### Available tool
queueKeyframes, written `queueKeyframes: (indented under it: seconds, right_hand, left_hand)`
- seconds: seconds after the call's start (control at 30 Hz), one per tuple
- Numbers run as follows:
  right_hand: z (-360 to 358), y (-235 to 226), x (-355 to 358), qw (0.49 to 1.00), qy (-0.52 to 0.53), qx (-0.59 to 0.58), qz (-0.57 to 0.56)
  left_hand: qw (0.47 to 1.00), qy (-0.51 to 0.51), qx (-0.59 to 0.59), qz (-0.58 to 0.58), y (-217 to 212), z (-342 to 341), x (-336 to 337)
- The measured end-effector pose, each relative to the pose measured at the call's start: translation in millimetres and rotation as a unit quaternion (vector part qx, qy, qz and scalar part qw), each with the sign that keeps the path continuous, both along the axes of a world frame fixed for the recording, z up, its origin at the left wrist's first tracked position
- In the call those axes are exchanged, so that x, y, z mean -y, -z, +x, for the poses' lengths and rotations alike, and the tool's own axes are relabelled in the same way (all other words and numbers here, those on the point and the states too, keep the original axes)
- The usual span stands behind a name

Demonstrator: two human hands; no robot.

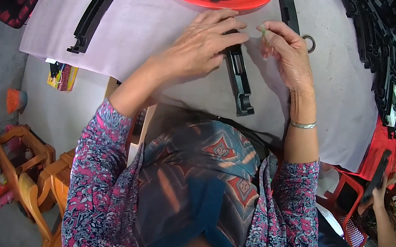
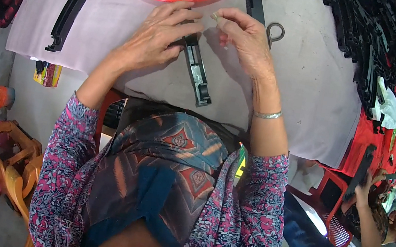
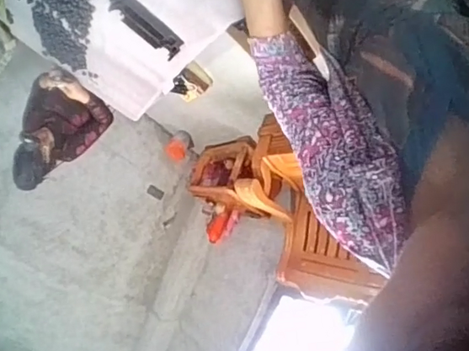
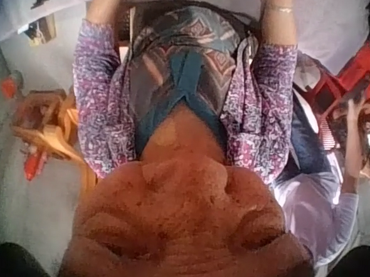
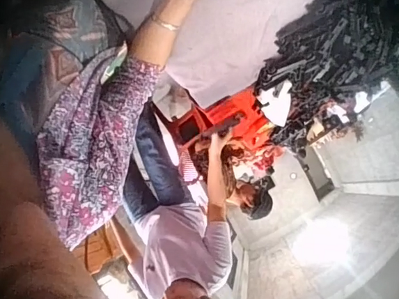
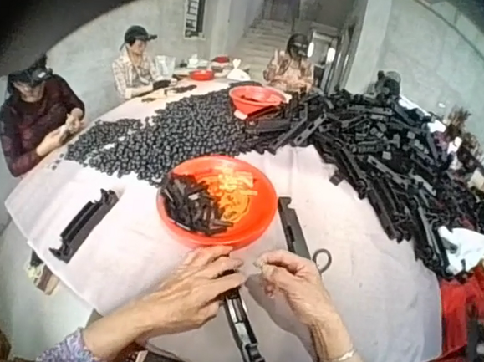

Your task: The person assembles plastic casings by inserting small parts inside and fitting components using a metal tool.

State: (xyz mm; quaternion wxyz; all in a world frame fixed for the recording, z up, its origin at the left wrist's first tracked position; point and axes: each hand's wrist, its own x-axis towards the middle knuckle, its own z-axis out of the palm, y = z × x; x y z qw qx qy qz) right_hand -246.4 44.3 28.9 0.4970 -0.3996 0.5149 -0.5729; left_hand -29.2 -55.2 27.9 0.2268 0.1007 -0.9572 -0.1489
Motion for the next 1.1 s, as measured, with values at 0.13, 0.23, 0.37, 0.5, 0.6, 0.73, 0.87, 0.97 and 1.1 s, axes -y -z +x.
queueKeyframes:
  seconds: [0.13, 0.23, 0.37, 0.5, 0.6, 0.73, 0.87, 0.97, 1.1]
  right_hand:
    - [-1, -5, -3, 0.999, 0.018, -0.027, -0.006]
    - [2, -10, -4, 0.999, 0.028, -0.035, 0.004]
    - [-1, -17, -13, 0.998, 0.003, -0.068, -0.009]
    - [7, -32, -30, 0.976, -0.006, -0.216, -0.031]
    - [17, -36, -40, 0.957, -0.040, -0.279, -0.074]
    - [34, -46, -52, 0.914, -0.071, -0.398, -0.031]
    - [43, -38, -56, 0.884, -0.038, -0.464, -0.052]
    - [52, -31, -56, 0.865, -0.037, -0.492, -0.084]
    - [57, -27, -55, 0.859, -0.017, -0.502, -0.101]
  left_hand:
    - [0.997, 0.050, 0.051, -0.015, -10, -8, 9]
    - [0.999, 0.026, 0.041, 0.022, -8, 1, 14]
    - [0.998, 0.014, 0.041, 0.048, -12, 15, -2]
    - [0.991, -0.022, 0.042, 0.123, -12, 26, -25]
    - [0.990, -0.030, 0.031, 0.135, -9, 24, -33]
    - [0.986, -0.017, 0.013, 0.166, -4, 20, -38]
    - [0.982, -0.020, 0.007, 0.185, -5, 20, -39]
    - [0.981, -0.027, -0.003, 0.194, -2, 19, -41]
    - [0.981, -0.029, -0.003, 0.191, -3, 19, -42]
